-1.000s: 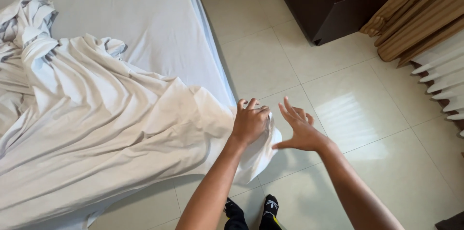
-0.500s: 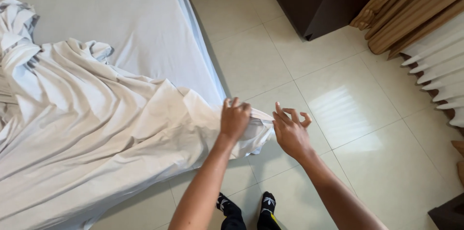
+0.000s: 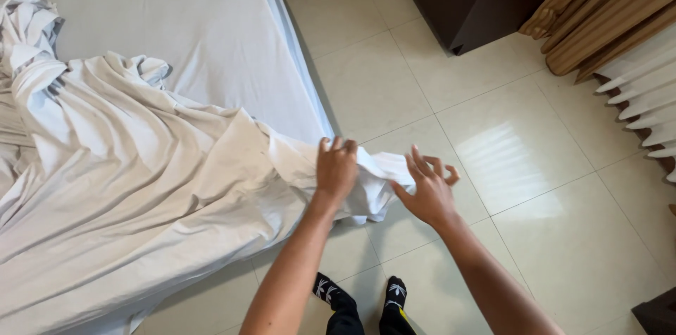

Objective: The person folds a white bed sheet on a bed by hand. They smooth the fabric, fold the edges, and roll the sheet into a compact bundle.

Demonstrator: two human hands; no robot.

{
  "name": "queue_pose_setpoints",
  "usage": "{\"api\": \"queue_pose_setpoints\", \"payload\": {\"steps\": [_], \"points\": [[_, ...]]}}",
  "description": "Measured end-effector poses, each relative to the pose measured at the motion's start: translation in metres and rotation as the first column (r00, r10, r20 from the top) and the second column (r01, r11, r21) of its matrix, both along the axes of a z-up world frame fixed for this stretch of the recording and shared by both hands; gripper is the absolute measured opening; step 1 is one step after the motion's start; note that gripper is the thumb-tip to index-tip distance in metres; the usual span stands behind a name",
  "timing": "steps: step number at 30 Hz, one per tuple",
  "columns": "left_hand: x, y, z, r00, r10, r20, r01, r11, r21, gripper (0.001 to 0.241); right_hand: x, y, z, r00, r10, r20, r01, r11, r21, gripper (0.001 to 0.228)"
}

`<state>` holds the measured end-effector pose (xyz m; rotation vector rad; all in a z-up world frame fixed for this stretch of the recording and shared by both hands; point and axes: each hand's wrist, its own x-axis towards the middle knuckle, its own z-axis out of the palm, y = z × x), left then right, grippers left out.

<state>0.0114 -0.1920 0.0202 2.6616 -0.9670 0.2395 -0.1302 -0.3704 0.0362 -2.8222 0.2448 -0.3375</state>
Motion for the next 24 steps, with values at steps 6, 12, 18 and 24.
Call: {"api": "queue_pose_setpoints", "payload": {"steps": [6, 12, 18, 24], "points": [[-0.031, -0.01, 0.033, 0.994, -0.105, 0.002, 0.105, 0.991, -0.082, 0.017, 0.034, 0.034, 0.0, 0.999, 0.019, 0.026, -0.018, 0.999, -0.048, 0.035], [-0.001, 0.005, -0.002, 0.987, -0.071, 0.146, 0.074, 0.997, -0.017, 0.029, 0.026, 0.031, -0.001, 0.997, 0.046, 0.061, -0.043, 0.998, -0.048, 0.028], [0.033, 0.051, -0.015, 0.987, 0.094, 0.133, -0.111, 0.985, 0.13, 0.03, 0.009, -0.01, -0.033, 1.0, 0.004, 0.005, -0.004, 0.991, -0.137, 0.027], [0.032, 0.067, 0.009, 0.982, 0.151, 0.112, -0.161, 0.983, 0.09, 0.041, -0.011, -0.029, -0.044, 0.987, -0.103, -0.121, 0.103, 0.995, -0.003, 0.028]]}}
